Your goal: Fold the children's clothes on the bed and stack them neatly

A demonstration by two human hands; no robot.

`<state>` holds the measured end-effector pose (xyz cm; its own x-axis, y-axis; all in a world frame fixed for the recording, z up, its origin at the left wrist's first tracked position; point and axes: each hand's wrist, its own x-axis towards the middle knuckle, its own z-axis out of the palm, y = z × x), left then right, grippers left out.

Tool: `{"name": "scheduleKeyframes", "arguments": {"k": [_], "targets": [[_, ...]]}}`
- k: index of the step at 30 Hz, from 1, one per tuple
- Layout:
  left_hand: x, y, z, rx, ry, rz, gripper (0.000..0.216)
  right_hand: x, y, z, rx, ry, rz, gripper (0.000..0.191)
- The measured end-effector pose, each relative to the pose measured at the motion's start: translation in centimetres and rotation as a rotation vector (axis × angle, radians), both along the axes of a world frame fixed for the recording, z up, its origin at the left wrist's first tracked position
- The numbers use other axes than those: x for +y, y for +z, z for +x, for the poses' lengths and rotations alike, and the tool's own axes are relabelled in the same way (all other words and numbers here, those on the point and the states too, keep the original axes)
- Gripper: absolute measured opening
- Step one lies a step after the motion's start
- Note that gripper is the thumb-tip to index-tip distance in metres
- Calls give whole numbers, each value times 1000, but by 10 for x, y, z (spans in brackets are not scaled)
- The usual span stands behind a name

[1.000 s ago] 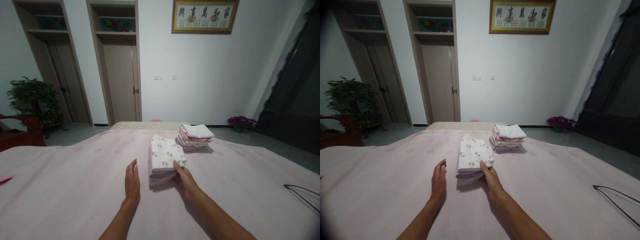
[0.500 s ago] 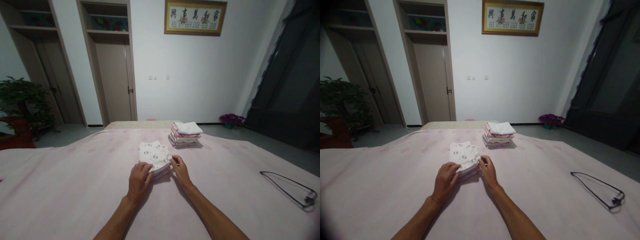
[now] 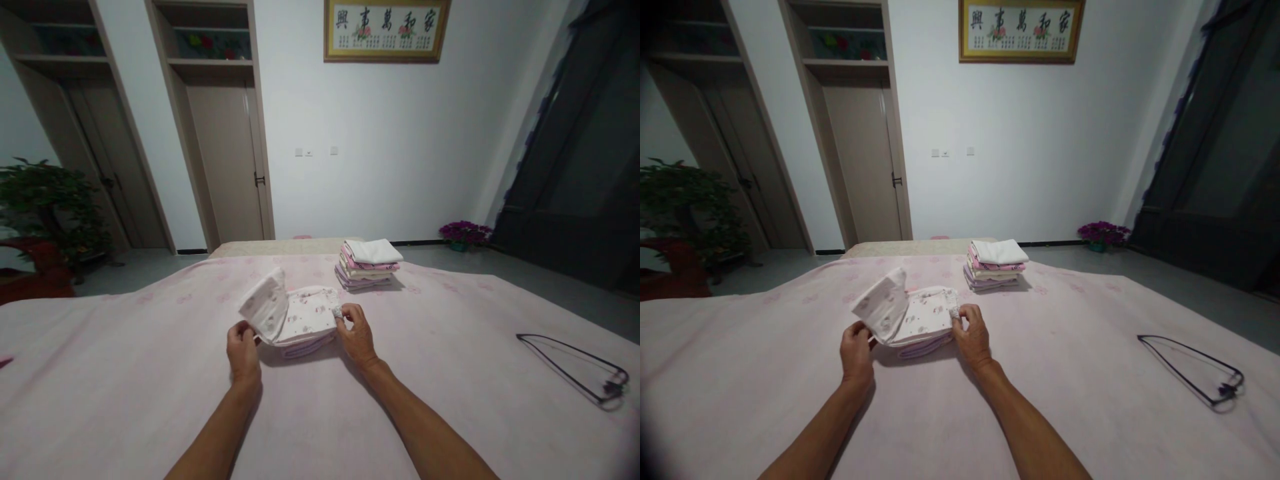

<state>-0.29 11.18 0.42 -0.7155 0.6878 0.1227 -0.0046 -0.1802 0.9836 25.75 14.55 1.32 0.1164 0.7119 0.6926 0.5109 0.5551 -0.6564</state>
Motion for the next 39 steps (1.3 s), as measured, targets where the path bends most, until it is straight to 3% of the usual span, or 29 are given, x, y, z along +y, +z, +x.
{"name": "scheduleKeyframes", "arguments": {"k": [5,8,10,12,15,17,20,24,26,28,31,34,36,39], "targets": [[9,8,-46,46,303,-8,47,0,-5,-2,122,21,1,6],[4,21,-54,322,360,136,42,-2,-3,-6,144,7,-5,10],[-4,31,-44,623,217,275,32,-6,1,-10,152,1,-9,11],[-15,38,-21,853,-57,357,31,-13,9,-15,160,29,-3,10],[-29,45,18,1068,-406,321,38,-28,23,-25,165,117,24,9],[-33,44,33,1101,-526,249,20,-36,31,-30,174,182,27,10],[-28,40,26,928,-476,153,15,-41,39,-32,286,233,-21,12],[-11,39,-15,502,-114,91,17,-37,51,-31,602,313,-158,24],[-10,47,-25,382,-33,145,22,-38,59,-33,687,417,-254,28],[-17,58,-21,427,-127,244,31,-44,68,-37,703,554,-349,30],[-33,74,4,697,-449,306,55,-55,78,-45,705,767,-441,30],[-39,83,16,939,-625,277,49,-61,85,-45,772,814,-419,28],[-34,84,5,988,-500,233,37,-59,88,-38,879,751,-385,29],[-25,87,-29,936,-100,79,26,-54,93,-27,1010,678,-369,32]]}}
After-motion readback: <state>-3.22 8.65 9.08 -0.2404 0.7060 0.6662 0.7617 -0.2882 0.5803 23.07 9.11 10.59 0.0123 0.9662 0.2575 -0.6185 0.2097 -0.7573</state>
